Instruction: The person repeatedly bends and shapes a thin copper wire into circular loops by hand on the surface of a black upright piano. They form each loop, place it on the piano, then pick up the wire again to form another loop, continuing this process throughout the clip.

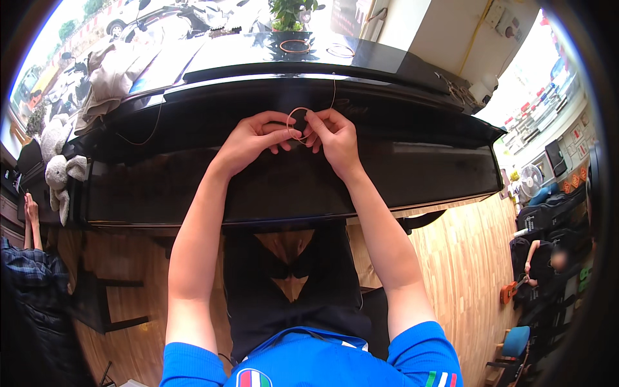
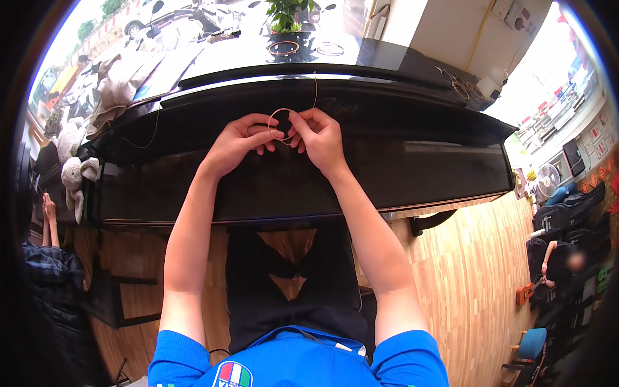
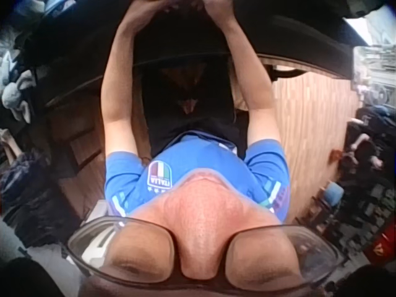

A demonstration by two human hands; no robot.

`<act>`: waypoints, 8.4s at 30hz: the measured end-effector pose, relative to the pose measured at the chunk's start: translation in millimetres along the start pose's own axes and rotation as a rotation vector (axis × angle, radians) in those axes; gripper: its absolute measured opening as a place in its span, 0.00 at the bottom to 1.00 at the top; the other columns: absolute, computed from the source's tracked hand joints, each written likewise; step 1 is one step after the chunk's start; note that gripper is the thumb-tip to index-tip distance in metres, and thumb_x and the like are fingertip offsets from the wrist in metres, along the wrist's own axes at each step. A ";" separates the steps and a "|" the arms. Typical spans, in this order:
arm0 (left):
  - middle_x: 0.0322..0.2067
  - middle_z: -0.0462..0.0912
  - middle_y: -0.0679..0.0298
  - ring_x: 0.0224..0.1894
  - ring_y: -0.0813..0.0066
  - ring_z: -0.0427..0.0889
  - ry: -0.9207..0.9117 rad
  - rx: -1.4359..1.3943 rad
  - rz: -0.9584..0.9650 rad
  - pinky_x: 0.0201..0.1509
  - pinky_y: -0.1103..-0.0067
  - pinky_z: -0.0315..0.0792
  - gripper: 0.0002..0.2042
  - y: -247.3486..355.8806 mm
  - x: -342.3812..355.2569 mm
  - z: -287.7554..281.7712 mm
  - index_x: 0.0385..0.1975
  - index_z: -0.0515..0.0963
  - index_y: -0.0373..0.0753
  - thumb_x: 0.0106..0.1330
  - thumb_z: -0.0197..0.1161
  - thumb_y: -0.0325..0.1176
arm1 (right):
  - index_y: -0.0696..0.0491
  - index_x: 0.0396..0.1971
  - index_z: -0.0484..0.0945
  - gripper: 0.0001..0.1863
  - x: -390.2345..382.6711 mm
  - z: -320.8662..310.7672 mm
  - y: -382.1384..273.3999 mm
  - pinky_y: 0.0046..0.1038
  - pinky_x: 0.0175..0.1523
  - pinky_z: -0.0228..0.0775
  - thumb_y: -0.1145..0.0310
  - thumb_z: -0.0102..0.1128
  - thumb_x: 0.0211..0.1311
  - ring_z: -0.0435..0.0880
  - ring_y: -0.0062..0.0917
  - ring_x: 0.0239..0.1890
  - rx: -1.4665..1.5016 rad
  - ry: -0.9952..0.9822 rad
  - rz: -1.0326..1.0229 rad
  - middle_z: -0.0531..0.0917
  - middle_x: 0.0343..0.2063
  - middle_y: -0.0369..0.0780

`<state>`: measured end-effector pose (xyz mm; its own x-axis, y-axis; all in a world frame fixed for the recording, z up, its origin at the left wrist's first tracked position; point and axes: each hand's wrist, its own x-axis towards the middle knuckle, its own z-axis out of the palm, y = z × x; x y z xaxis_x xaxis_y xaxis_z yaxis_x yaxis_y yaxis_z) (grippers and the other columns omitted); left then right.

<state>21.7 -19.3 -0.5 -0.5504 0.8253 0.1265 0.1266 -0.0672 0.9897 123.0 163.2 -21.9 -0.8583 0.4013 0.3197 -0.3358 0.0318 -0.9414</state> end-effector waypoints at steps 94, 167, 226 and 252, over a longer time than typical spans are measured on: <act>0.28 0.80 0.66 0.31 0.78 0.81 0.109 -0.170 0.016 0.41 0.81 0.76 0.18 -7.9 2.5 -1.6 0.55 0.79 0.34 0.75 0.56 0.42 | 0.63 0.44 0.84 0.12 -2.1 -2.3 1.0 0.24 0.44 0.81 0.76 0.64 0.62 0.89 0.26 0.37 0.012 -0.094 0.005 0.88 0.35 0.44; 0.24 0.78 0.67 0.27 0.80 0.77 0.075 -0.016 0.037 0.36 0.81 0.75 0.18 -7.8 2.2 2.3 0.53 0.80 0.33 0.74 0.59 0.41 | 0.61 0.50 0.79 0.16 -4.0 0.7 -6.5 0.17 0.25 0.67 0.70 0.66 0.66 0.74 0.12 0.20 0.028 -0.173 0.075 0.86 0.34 0.39; 0.21 0.77 0.70 0.25 0.83 0.76 0.102 -0.018 0.036 0.31 0.84 0.67 0.16 -5.4 2.0 4.2 0.46 0.81 0.37 0.74 0.58 0.44 | 0.60 0.46 0.82 0.16 -3.4 -5.5 -5.5 0.18 0.30 0.67 0.64 0.62 0.67 0.74 0.13 0.23 0.083 -0.176 0.078 0.86 0.29 0.39; 0.29 0.81 0.68 0.37 0.81 0.79 -0.008 0.091 0.062 0.45 0.83 0.72 0.15 -5.6 0.6 0.6 0.43 0.80 0.35 0.64 0.67 0.40 | 0.61 0.42 0.82 0.13 -1.5 -11.9 -3.7 0.21 0.36 0.69 0.66 0.65 0.66 0.75 0.16 0.25 0.304 -0.246 0.163 0.78 0.22 0.32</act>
<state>21.2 -18.1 -6.0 -0.5324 0.8258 0.1859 0.2350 -0.0668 0.9697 130.1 173.4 -20.1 -0.9644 0.1472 0.2197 -0.2552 -0.3000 -0.9192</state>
